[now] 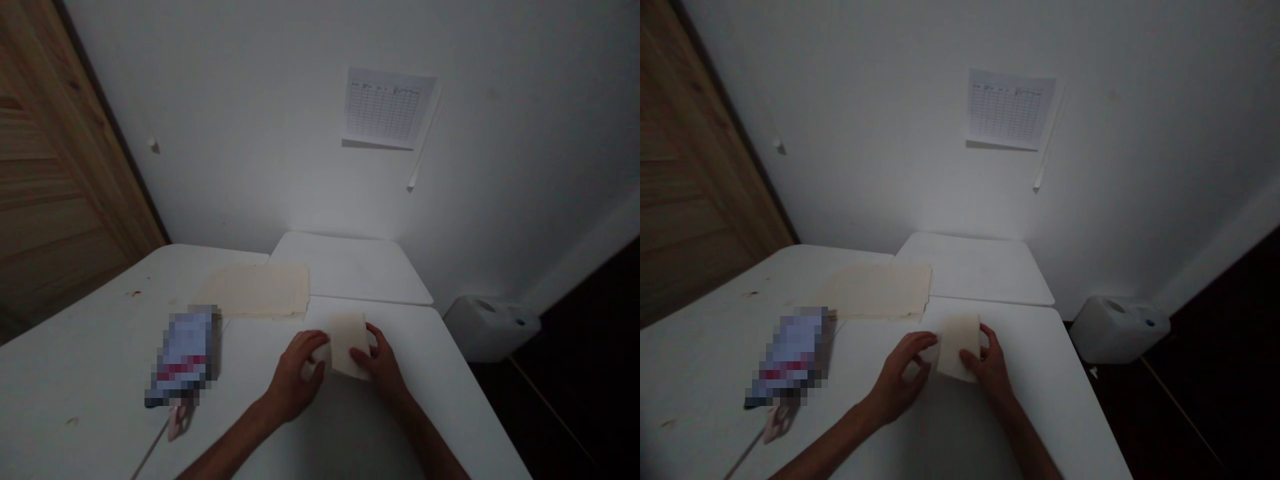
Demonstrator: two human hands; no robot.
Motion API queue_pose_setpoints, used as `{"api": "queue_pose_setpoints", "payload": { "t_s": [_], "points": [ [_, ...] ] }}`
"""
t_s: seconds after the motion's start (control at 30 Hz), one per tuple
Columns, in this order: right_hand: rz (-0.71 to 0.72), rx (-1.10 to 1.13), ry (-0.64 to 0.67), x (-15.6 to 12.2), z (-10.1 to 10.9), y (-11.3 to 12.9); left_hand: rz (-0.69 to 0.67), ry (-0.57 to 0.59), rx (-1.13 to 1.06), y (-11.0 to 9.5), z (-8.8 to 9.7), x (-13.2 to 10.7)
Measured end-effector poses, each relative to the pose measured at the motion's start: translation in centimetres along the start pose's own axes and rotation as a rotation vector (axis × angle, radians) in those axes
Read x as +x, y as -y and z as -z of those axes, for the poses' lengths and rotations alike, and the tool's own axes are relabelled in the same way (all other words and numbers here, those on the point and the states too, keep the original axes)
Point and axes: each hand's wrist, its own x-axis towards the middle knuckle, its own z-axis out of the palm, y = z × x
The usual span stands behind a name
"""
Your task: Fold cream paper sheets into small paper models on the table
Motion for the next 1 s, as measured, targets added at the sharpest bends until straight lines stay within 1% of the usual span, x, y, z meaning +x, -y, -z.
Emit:
{"api": "queue_pose_setpoints", "payload": {
  "t_s": [0.03,0.07,0.1,0.13,0.23,0.3,0.33,0.37,0.4,0.47,0.5,0.57,0.63,0.7,0.77,0.87,1.0],
  "points": [
    [-0.015,0.021,0.011,0.0,0.0,0.0,-0.158,0.015,0.089,0.0,0.3,0.0],
    [-0.031,0.035,0.023,0.0,0.1,0.0,-0.288,0.024,0.159,0.0,0.5,0.0],
    [-0.046,0.042,0.035,0.0,0.0,-0.1,-0.382,0.033,0.209,0.0,0.6,0.1],
    [-0.059,0.044,0.049,0.0,0.0,-0.1,-0.446,0.033,0.241,0.0,0.6,0.1],
    [-0.078,0.039,0.103,-0.1,-0.2,-0.1,-0.550,0.014,0.222,-0.1,0.5,0.4],
    [-0.040,0.017,0.094,-0.1,-0.3,0.1,-0.552,-0.014,0.132,-0.5,0.6,0.6],
    [0.003,-0.005,0.072,-0.1,-0.2,0.3,-0.520,-0.040,0.078,-0.8,0.7,0.7],
    [0.062,-0.034,0.045,0.0,-0.1,0.5,-0.456,-0.069,0.027,-1.2,0.9,0.8],
    [0.135,-0.072,0.022,-0.1,0.0,0.8,-0.361,-0.097,-0.018,-1.6,1.1,0.9],
    [0.282,-0.147,0.012,-0.2,0.2,1.4,-0.101,-0.177,-0.102,-2.3,1.5,1.2],
    [0.339,-0.173,0.025,-0.3,0.2,1.7,0.037,-0.195,-0.156,-2.6,1.6,1.4],
    [0.390,-0.176,0.084,-0.6,0.2,2.2,0.280,-0.173,-0.281,-2.6,1.7,1.7],
    [0.375,-0.126,0.142,-0.7,-0.1,2.4,0.448,-0.105,-0.407,-2.2,1.4,1.9],
    [0.319,-0.091,0.153,-0.7,-0.5,2.3,0.539,-0.057,-0.482,-1.7,0.9,2.0],
    [0.266,-0.103,0.105,-0.3,-0.9,2.2,0.585,-0.036,-0.489,-1.4,0.5,2.0],
    [0.215,-0.160,0.033,0.4,-1.3,1.7,0.605,-0.023,-0.443,-1.3,0.1,1.8],
    [0.172,-0.158,0.026,0.9,-1.3,1.1,0.605,-0.024,-0.404,-1.3,0.0,1.6]
  ]
}}
